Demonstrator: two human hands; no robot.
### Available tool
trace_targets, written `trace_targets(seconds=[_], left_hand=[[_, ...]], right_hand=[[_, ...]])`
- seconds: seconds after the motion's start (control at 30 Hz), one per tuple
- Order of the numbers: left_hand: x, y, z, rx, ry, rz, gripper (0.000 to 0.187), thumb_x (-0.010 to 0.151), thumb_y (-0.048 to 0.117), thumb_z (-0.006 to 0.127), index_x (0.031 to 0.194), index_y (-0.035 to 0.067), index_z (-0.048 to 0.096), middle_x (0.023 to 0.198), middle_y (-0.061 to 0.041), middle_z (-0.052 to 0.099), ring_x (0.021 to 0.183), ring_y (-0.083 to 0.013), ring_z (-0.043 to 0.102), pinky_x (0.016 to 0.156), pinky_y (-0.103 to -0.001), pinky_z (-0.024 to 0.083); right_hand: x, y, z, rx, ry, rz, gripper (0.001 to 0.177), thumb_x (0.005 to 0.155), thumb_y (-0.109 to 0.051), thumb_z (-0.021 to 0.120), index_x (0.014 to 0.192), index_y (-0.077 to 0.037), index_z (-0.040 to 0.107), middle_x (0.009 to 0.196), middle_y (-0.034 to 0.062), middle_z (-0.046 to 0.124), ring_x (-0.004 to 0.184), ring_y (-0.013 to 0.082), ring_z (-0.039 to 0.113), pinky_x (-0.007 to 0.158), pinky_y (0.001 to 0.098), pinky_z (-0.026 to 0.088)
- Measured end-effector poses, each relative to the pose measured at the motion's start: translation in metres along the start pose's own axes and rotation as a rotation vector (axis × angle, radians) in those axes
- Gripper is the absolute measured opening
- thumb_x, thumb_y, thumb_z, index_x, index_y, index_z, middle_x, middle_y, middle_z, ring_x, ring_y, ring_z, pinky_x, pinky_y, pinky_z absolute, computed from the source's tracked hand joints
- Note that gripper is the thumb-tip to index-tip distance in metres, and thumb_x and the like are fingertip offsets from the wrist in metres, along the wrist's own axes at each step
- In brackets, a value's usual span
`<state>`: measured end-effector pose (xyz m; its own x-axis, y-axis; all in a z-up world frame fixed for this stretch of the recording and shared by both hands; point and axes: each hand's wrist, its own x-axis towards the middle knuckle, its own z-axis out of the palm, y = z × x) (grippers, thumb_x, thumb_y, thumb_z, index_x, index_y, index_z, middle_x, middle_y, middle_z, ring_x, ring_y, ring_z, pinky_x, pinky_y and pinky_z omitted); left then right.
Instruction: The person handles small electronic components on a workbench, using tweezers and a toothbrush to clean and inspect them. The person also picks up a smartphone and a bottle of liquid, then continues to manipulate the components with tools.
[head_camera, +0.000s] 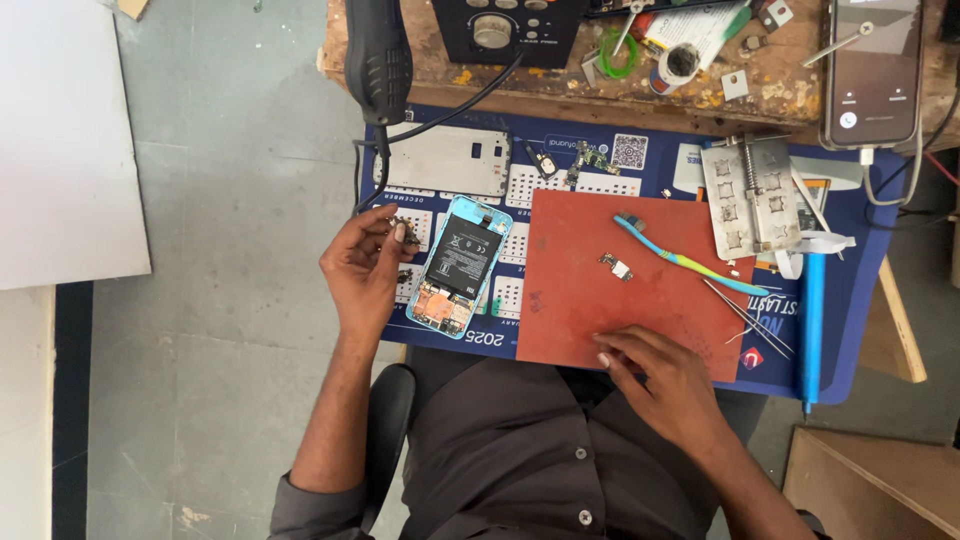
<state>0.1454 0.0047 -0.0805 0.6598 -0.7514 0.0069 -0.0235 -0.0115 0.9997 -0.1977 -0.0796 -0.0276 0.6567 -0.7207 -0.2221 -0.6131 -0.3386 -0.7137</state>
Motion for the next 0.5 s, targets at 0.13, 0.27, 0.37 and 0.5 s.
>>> trace_targets(seconds=[0.13,0.27,0.37,0.5], left_hand=[[0.001,-0.003,0.0,-0.051,0.01,0.003,0.023,0.098,-0.009,0.067,0.121,-0.008,0.067,0.099,-0.013,0.073,0.088,-0.0173,0.076,0.075,-0.027,0.065],[-0.005,-0.012,0.002,-0.137,0.067,-0.022,0.024,0.091,-0.014,0.069,0.115,-0.009,0.07,0.097,-0.016,0.076,0.087,-0.0187,0.077,0.079,-0.028,0.066],[-0.011,-0.016,0.002,-0.161,0.098,0.0,0.023,0.088,-0.015,0.07,0.11,-0.009,0.072,0.094,-0.016,0.077,0.086,-0.0182,0.077,0.081,-0.029,0.066],[-0.017,-0.012,0.0,-0.059,0.104,0.141,0.021,0.087,-0.015,0.074,0.107,-0.009,0.074,0.091,-0.015,0.078,0.084,-0.0169,0.077,0.079,-0.028,0.066]], right_hand=[[0.0,-0.001,-0.001,-0.008,0.004,0.002,0.024,0.09,-0.017,0.069,0.111,-0.008,0.075,0.101,0.0057,0.075,0.081,0.02,0.075,0.068,0.031,0.062],[-0.001,-0.002,0.001,-0.039,0.031,-0.025,0.023,0.09,-0.017,0.069,0.11,-0.009,0.076,0.102,0.0058,0.075,0.083,0.02,0.076,0.068,0.0311,0.061],[-0.001,-0.005,0.0,-0.055,0.019,0.0,0.024,0.09,-0.017,0.069,0.111,-0.009,0.076,0.105,0.0057,0.075,0.081,0.0198,0.075,0.067,0.0313,0.061],[0.0,-0.005,0.001,-0.053,0.002,0.022,0.024,0.09,-0.016,0.068,0.112,-0.009,0.075,0.104,0.0057,0.075,0.082,0.0187,0.076,0.068,0.0311,0.061]])
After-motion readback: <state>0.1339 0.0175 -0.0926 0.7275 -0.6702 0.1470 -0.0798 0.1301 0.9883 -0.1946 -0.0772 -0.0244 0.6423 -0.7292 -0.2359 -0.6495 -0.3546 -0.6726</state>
